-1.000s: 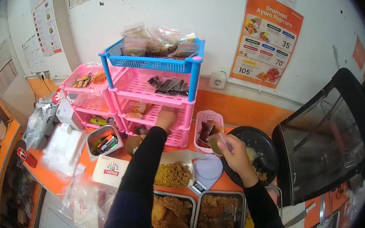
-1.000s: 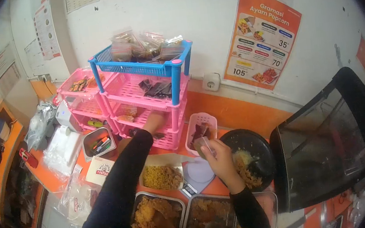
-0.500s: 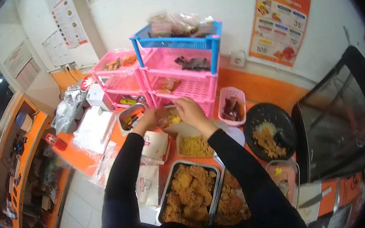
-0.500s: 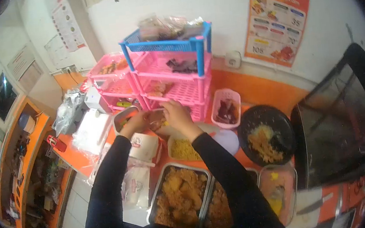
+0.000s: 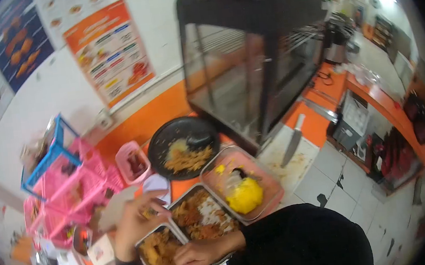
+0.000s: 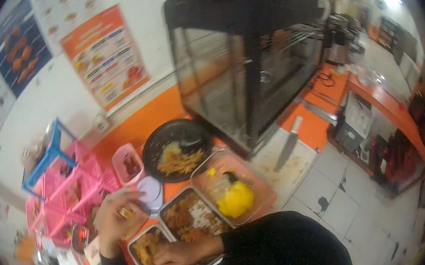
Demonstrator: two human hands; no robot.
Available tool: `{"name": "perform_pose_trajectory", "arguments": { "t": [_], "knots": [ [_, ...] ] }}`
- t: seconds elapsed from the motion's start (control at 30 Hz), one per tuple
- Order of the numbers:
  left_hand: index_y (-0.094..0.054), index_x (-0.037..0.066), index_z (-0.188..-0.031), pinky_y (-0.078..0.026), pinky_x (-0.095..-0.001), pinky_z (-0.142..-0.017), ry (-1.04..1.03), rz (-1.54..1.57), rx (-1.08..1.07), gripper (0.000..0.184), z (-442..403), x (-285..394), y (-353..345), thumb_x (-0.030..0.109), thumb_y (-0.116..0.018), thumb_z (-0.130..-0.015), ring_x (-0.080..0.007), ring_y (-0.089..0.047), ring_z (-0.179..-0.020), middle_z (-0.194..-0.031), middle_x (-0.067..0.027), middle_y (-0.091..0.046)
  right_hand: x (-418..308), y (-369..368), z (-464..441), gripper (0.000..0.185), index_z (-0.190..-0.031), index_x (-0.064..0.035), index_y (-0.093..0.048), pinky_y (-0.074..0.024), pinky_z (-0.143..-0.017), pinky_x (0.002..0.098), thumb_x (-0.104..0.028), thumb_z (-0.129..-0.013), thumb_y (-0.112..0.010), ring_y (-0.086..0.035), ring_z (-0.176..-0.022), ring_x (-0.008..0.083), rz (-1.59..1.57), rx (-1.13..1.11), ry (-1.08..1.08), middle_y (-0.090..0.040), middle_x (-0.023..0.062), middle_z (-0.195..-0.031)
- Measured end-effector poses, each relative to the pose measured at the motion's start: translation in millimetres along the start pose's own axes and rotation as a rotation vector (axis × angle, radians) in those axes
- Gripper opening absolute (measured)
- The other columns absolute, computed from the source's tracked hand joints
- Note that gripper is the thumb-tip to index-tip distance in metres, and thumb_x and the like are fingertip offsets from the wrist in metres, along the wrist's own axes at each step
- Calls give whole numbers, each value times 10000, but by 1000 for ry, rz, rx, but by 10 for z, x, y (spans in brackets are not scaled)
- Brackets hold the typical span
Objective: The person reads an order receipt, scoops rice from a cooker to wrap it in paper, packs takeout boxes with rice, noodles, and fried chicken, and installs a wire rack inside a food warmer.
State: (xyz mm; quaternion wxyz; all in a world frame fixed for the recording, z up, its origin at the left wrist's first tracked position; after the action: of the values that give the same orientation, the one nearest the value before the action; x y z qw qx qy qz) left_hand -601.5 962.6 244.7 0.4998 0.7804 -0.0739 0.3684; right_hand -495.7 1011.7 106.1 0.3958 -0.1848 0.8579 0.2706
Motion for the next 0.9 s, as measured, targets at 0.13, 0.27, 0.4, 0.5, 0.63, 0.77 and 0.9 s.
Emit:
{"name": "perform_pose_trajectory", "arguments": {
  "t": [0.13,0.27,0.4,0.5,0.63,0.77,0.9],
  "knots": [
    [-635,51,-1126,-474,-278,-768,-151,280,-239,440,-624,724,-899,72,-766,-707,-151,-664,-782,-791,-23,-698,-330,554,889,267,-803,-18,-561,-445,-689,376,-260,-914,-545,-576,-774,299,81,69,-89,-566,119,-796],
    [-663,107,-1082,-468,-299,-745,-493,398,-427,397,-1295,1522,-2005,130,-781,-704,-187,-643,-773,-951,-64,-687,-728,1134,2148,291,-882,-31,-583,-457,-775,361,-322,-885,-589,-591,-876,264,213,320,-287,-601,114,-965],
    [-643,77,-1101,-456,-264,-671,-588,550,-548,378,-1911,2521,-3377,103,-756,-741,-134,-596,-713,-803,-31,-639,-1412,1732,3703,382,-1124,-40,-567,-456,-837,355,-318,-868,-621,-583,-958,218,684,706,-153,-558,119,-1130],
    [-596,65,-1169,-436,-235,-633,-468,789,-736,409,-2239,3094,-4441,90,-728,-783,-84,-548,-688,-740,1,-590,-1703,2228,4420,315,-1109,-68,-544,-445,-824,335,-311,-909,-553,-560,-953,178,971,631,-1787,-550,74,-1075],
    [-544,91,-1249,-472,-248,-694,-464,786,-944,445,-2623,3781,-5463,91,-691,-829,-81,-564,-772,-836,-3,-620,-2490,2186,6249,276,-1054,-64,-570,-467,-763,347,-278,-882,-593,-591,-866,225,684,950,-713,-593,106,-967],
    [-561,89,-1230,-447,-318,-891,-386,736,-1063,416,-3018,3980,-6259,100,-683,-832,-93,-582,-827,-809,5,-606,-2823,2436,7244,218,-885,-44,-572,-475,-645,349,-255,-863,-625,-613,-715,250,623,1214,-885,-616,141,-796],
    [-553,73,-1226,-449,-284,-850,-177,809,-1100,405,-3479,4032,-6986,100,-674,-840,-80,-569,-780,-752,19,-575,-2489,2567,8284,251,-807,-38,-577,-472,-595,360,-277,-879,-608,-604,-644,222,494,1415,-1098,-600,116,-690]
  ]
}}
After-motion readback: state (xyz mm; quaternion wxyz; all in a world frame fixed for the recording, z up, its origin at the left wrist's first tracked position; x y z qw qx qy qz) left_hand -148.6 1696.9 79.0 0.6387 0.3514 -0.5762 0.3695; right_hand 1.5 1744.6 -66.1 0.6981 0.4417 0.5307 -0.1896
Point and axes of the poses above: each hand's wrist, its own z-axis away from the middle knuckle, its own y-axis out of the back of the hand, x = y × z, the point moved 4 cm from there along -z, towards the middle knuckle
